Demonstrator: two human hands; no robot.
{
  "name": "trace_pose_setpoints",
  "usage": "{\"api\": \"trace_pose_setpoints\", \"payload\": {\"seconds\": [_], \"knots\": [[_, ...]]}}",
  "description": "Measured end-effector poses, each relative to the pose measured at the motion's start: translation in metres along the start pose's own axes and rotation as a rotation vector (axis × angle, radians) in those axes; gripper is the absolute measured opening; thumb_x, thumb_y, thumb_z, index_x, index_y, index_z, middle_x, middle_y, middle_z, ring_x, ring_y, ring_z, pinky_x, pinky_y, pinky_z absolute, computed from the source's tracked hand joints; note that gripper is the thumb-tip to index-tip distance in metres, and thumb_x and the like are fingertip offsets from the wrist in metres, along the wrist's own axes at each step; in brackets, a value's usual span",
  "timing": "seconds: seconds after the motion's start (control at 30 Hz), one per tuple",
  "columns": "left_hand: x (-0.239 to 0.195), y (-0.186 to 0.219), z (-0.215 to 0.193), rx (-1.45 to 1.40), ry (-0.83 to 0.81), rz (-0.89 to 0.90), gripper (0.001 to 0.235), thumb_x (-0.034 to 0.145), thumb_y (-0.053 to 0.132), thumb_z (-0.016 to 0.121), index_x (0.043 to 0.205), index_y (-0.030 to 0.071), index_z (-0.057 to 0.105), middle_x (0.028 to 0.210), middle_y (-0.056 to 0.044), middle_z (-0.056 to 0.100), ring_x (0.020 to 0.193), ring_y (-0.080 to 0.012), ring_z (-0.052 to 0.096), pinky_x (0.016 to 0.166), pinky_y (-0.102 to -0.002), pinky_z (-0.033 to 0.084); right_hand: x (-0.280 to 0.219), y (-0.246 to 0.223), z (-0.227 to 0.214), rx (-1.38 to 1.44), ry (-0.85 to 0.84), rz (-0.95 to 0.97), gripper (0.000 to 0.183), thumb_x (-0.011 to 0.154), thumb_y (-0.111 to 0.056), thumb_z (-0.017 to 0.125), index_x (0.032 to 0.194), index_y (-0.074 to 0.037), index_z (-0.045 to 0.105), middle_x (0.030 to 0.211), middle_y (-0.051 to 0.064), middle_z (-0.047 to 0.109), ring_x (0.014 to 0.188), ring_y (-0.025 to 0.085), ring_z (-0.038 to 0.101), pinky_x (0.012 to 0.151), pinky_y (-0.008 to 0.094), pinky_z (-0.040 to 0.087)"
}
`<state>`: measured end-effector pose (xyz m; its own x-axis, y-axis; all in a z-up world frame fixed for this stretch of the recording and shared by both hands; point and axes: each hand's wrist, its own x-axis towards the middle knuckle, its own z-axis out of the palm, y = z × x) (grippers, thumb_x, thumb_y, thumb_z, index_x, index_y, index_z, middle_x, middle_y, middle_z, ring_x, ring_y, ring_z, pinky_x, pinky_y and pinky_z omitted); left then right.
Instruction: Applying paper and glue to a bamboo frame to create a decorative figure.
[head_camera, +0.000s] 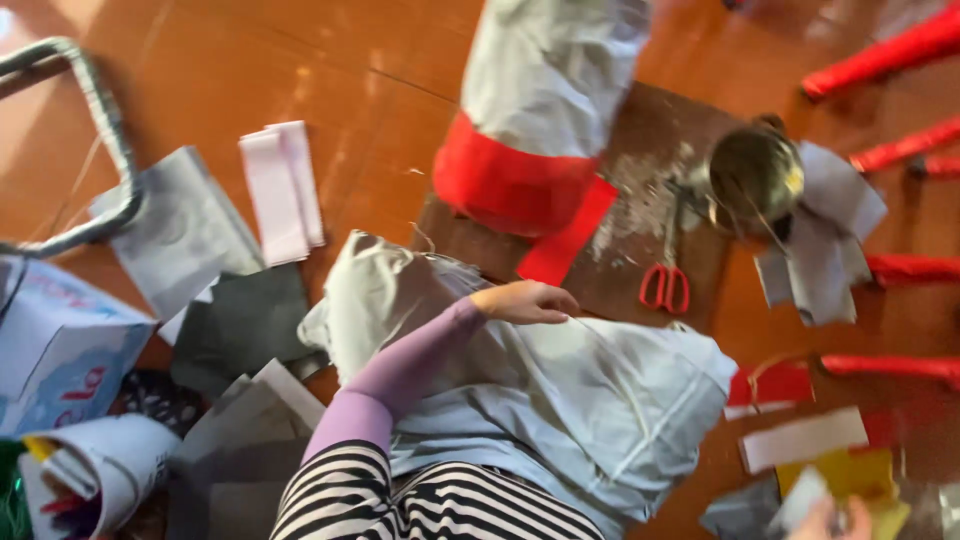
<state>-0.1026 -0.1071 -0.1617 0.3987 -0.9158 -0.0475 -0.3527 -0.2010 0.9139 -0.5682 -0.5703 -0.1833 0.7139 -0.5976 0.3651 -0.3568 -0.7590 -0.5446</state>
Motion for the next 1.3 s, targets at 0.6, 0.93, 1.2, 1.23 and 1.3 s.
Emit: {"api": "trace_pose_setpoints", "payload": {"seconds": [0.6,0.93,1.2,1.23,1.3], "knots": [[0.01,-0.056,0.012,-1.326,0.191,-0.352,0.057,0.108,0.047,0.061,0.149,0.01,0.049,0.118,0.0,0.065,0.097,-0.0134,0.062,0.076,-0.032,0.054,0.099,-0.418,0.267,0.348,-0.493,-0.837,0.027,0.083,-0.004,0.068,0.11,-0.005,0.063,0.099,0.014,0.067,0.1,0.034,0.064,0.093,0.046,0.048],[0.024,-0.098,0.04,-1.27,0.257,-0.228,0.02,0.096,0.004,0.067,0.115,-0.002,0.07,0.099,-0.005,0.073,0.082,-0.0112,0.07,0.071,-0.026,0.058,0.151,-0.406,0.24,0.47,-0.815,-0.582,0.04,0.088,-0.013,0.068,0.126,-0.002,0.06,0.105,0.014,0.071,0.084,0.025,0.075,0.074,0.039,0.059],[0.018,-0.062,0.022,-1.379,0.404,-0.394,0.011,0.096,0.005,0.069,0.106,0.009,0.068,0.087,0.002,0.071,0.074,-0.0082,0.069,0.064,-0.023,0.056,0.345,-0.297,0.248,-0.698,-0.355,-0.482,0.036,0.098,-0.037,0.068,0.113,-0.004,0.07,0.122,0.028,0.064,0.107,0.045,0.06,0.082,0.058,0.05],[0.018,-0.063,0.024,-1.386,0.404,-0.394,0.011,0.096,0.005,0.069,0.106,0.009,0.068,0.087,0.002,0.071,0.074,-0.0082,0.069,0.064,-0.023,0.056,0.351,-0.277,0.253,-0.703,-0.359,-0.484,0.036,0.098,-0.037,0.068,0.113,-0.004,0.07,0.122,0.028,0.064,0.107,0.045,0.06,0.082,0.058,0.05],[0.018,-0.066,0.022,-1.332,0.338,-0.281,0.014,0.102,0.01,0.073,0.114,0.009,0.065,0.086,0.002,0.065,0.07,-0.0099,0.064,0.056,-0.025,0.051,0.365,-0.241,0.268,-0.594,-0.475,-0.113,0.057,0.093,-0.042,0.074,0.128,0.002,0.062,0.124,0.033,0.06,0.11,0.056,0.056,0.087,0.066,0.047]]}}
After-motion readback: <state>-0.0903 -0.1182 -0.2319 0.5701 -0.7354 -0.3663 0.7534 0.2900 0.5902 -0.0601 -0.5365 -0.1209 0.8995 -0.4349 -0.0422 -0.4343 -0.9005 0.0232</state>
